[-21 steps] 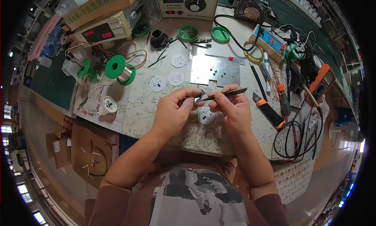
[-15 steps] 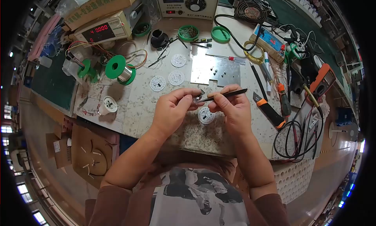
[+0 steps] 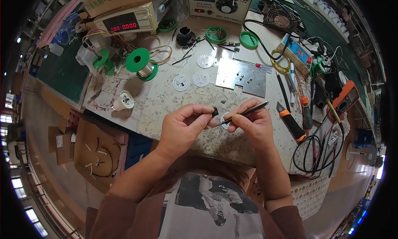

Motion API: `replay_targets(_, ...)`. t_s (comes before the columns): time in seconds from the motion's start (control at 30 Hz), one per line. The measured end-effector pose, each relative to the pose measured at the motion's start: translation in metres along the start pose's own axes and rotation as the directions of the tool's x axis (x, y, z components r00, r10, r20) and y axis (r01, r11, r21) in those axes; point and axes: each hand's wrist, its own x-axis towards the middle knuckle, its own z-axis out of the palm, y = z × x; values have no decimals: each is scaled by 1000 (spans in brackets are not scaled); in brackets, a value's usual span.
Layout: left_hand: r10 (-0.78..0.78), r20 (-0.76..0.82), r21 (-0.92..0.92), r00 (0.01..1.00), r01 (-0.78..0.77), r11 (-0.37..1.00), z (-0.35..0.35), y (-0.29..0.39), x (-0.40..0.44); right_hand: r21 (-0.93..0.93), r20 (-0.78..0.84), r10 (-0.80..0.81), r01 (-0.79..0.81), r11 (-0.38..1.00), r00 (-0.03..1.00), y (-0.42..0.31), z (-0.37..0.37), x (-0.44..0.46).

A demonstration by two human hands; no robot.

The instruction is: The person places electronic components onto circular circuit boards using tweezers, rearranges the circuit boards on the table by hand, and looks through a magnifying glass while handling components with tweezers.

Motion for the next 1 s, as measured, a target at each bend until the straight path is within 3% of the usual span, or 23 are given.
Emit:
replay_targets(0.03, 24, 9, 4, 1000, -24, 1000, -5, 0, -9, 1, 42, 9, -9, 1000, 999, 0, 0, -1)
replay_targets(0.13, 101, -159, -8, 982, -104, 995, -27, 5, -40, 48, 158, 26, -34, 998, 987, 0, -2, -4)
replay_targets(0.2, 182, -368, 120, 912, -148, 982, -58, 6, -59, 81, 166, 18, -31, 996, 986, -1, -5, -6)
replay_targets(0.27, 249, -557, 122, 792, -218, 968, -104, -4, -76, 41, 16, 15, -16, 999, 1000, -3, -6, -4)
replay_targets(0.33, 263, -708, 226, 656, -141, 964, -159, -13, -96, 49, -29, -66, 67, 997, 997, 2, -16, 0)
replay_targets(0.4, 354, -739, 468, 573, 60, 882, -225, -39, -124, 21, -55, -92, 93, 995, 994, 9, -32, 0)
replay_targets(0.47, 390, -769, 575, 506, 280, 769, -290, -79, -161, 7, -8, -157, 157, 988, 988, 16, -50, -1)
replay_targets(0.53, 453, -701, 713, 551, 547, 439, -322, -104, -193, 13, 42, -152, 152, 988, 987, 19, -66, 1)
replay_targets(0.63, 522, -622, 761, 584, 608, 226, -361, -144, -220, 82, 64, -152, 146, 986, 986, 23, -88, 11)
replay_targets(0.73, 456, -638, 728, 621, 680, 92, -367, -148, -223, 70, -2, -154, 153, 986, 988, 23, -100, 12)
replay_targets(0.83, 372, -581, 749, 724, 655, -103, -372, -147, -228, 66, -27, -177, 179, 982, 984, 19, -102, 11)
replay_targets(0.93, 117, -574, 755, 811, 579, -308, -369, -132, -226, 68, -32, -199, 201, 977, 979, 17, -103, 12)
replay_targets(1.0, 21, -547, 774, 837, 515, -369, -378, -134, -226, 65, -15, -200, 200, 978, 980, 16, -104, 12)
